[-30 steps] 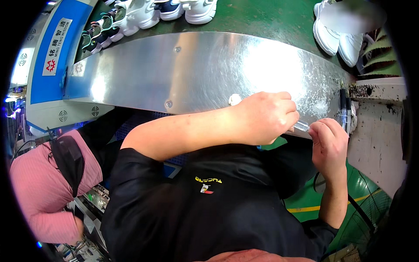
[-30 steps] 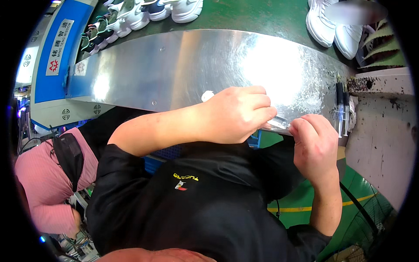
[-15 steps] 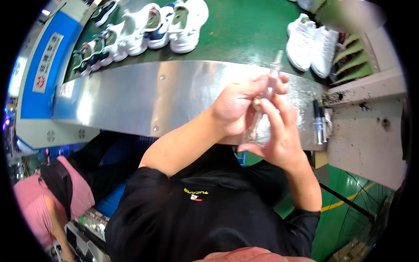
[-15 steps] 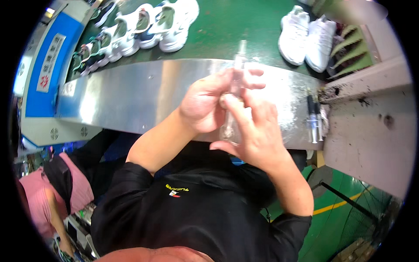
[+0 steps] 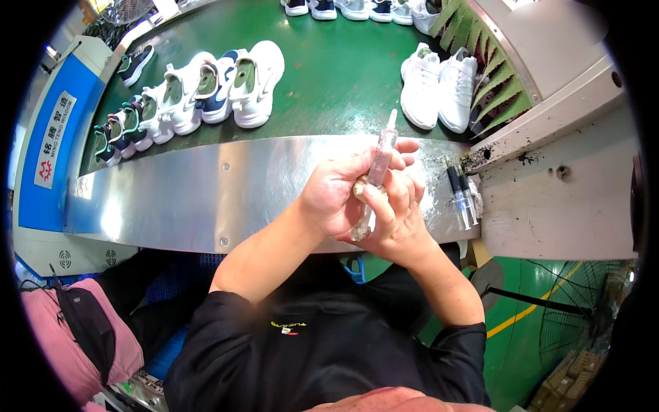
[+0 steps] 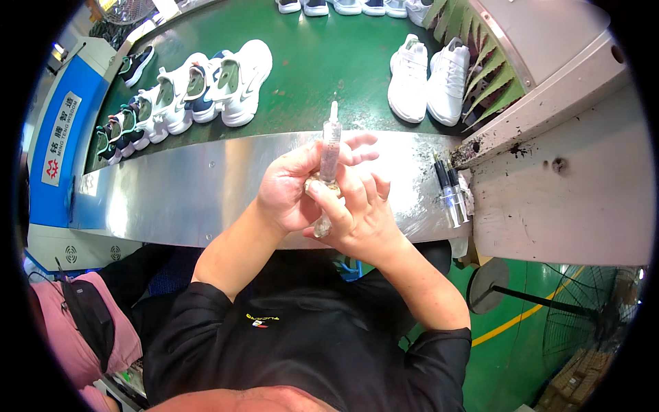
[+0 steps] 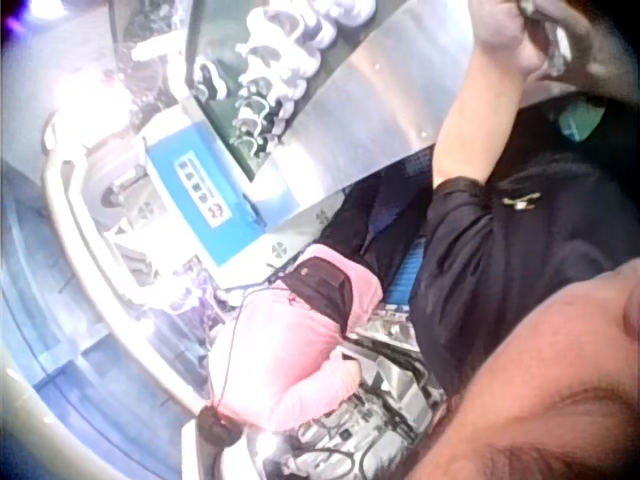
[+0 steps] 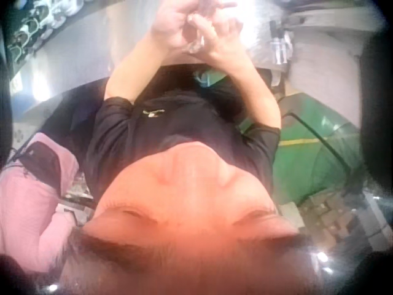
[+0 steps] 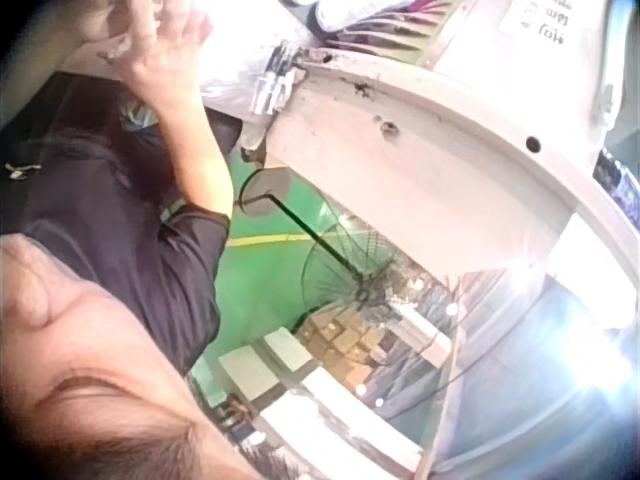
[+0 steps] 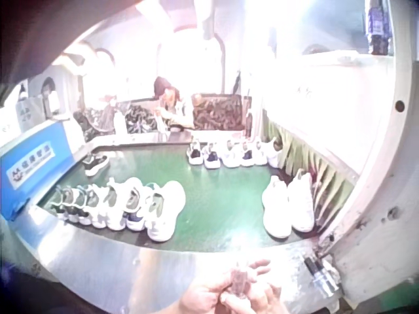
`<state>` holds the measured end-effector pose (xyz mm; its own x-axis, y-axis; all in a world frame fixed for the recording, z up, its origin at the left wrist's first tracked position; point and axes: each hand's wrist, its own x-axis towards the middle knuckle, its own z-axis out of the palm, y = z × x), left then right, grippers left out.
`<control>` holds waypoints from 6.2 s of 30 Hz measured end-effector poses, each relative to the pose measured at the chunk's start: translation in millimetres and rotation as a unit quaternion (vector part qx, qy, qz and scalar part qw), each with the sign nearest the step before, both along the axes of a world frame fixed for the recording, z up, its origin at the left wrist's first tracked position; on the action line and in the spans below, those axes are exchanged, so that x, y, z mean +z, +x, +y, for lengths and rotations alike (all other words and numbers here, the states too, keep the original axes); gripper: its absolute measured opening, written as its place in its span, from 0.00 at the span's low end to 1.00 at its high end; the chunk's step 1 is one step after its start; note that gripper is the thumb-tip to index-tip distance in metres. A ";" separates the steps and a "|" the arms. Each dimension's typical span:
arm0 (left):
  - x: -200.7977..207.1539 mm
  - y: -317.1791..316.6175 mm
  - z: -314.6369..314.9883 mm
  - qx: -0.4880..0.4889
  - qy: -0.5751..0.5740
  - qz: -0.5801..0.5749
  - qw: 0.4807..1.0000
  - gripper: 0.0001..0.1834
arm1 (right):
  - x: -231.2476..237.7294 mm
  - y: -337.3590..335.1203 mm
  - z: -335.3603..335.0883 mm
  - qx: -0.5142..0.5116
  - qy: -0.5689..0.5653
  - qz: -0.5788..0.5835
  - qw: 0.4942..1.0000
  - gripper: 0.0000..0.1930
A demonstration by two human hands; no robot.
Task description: The person fills a syringe with liquid from a bottle and injects it into the sole of several sneakers on a factory floor. The person handles multiple sneakers one at a time, inserting the syringe into the sole and then placing each shoe back on the floor.
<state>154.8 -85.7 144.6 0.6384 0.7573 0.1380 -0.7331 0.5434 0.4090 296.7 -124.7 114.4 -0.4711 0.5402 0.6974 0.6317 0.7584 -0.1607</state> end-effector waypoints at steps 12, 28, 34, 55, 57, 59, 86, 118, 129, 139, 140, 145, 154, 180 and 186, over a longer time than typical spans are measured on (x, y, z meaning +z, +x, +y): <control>62.3 -26.9 55.6 0.406 0.635 0.519 0.403 0.22 | 12.5 19.5 0.7 -0.070 0.068 -0.124 0.987 0.34; -120.7 -176.9 126.7 0.501 0.150 0.646 0.556 0.46 | 25.5 50.4 3.5 -0.122 0.167 -0.094 0.974 0.29; -103.3 -143.3 142.2 0.442 0.137 0.556 0.691 0.47 | 33.3 57.1 -4.6 -0.128 0.154 -0.086 0.976 0.33; -76.9 -155.5 -88.6 0.294 0.398 0.748 0.443 0.49 | -40.7 132.9 -95.3 -0.023 -0.531 0.141 0.835 0.64; -77.9 -149.1 -96.8 0.292 0.284 0.668 0.623 0.50 | -37.0 132.9 -88.2 -0.021 -0.541 0.115 0.833 0.62; -83.5 -166.0 -71.3 0.323 0.114 0.612 0.713 0.42 | -24.0 136.3 -84.9 -0.019 -0.522 0.065 0.850 0.61; -34.6 -132.8 32.8 0.267 0.080 0.156 0.947 0.28 | 65.2 23.4 -32.4 0.348 -0.579 0.542 0.500 0.61; -28.0 -136.1 13.7 0.250 0.138 0.160 0.945 0.41 | 103.6 -45.6 -3.8 0.344 -0.603 0.515 0.503 0.53; -42.5 -142.1 25.2 0.268 0.106 0.111 0.951 0.36 | 66.0 -26.1 -11.7 0.324 -0.578 0.578 0.476 0.57; -52.7 -143.0 34.0 0.278 0.048 0.177 0.943 0.27 | 31.5 -13.0 -18.2 0.319 -0.585 0.595 0.449 0.52; -53.6 -143.7 35.0 0.274 0.042 0.177 0.944 0.27 | 28.8 -12.7 -19.3 0.315 -0.586 0.597 0.448 0.53; -65.5 -148.9 41.9 0.238 0.035 0.113 0.964 0.27 | 7.1 -4.4 -28.1 0.337 -0.569 0.610 0.436 0.59; -84.2 -150.3 63.0 0.180 0.037 0.053 0.982 0.27 | 4.1 5.6 -52.2 0.240 -0.625 0.610 0.425 0.53; -88.6 -139.9 57.6 0.142 -0.051 0.100 0.984 0.30 | -40.4 39.5 -99.0 0.271 -0.611 0.638 0.383 0.54; -85.3 -167.4 38.7 0.270 -0.127 0.325 0.897 0.30 | -52.9 40.4 -102.5 0.285 -0.592 0.660 0.365 0.56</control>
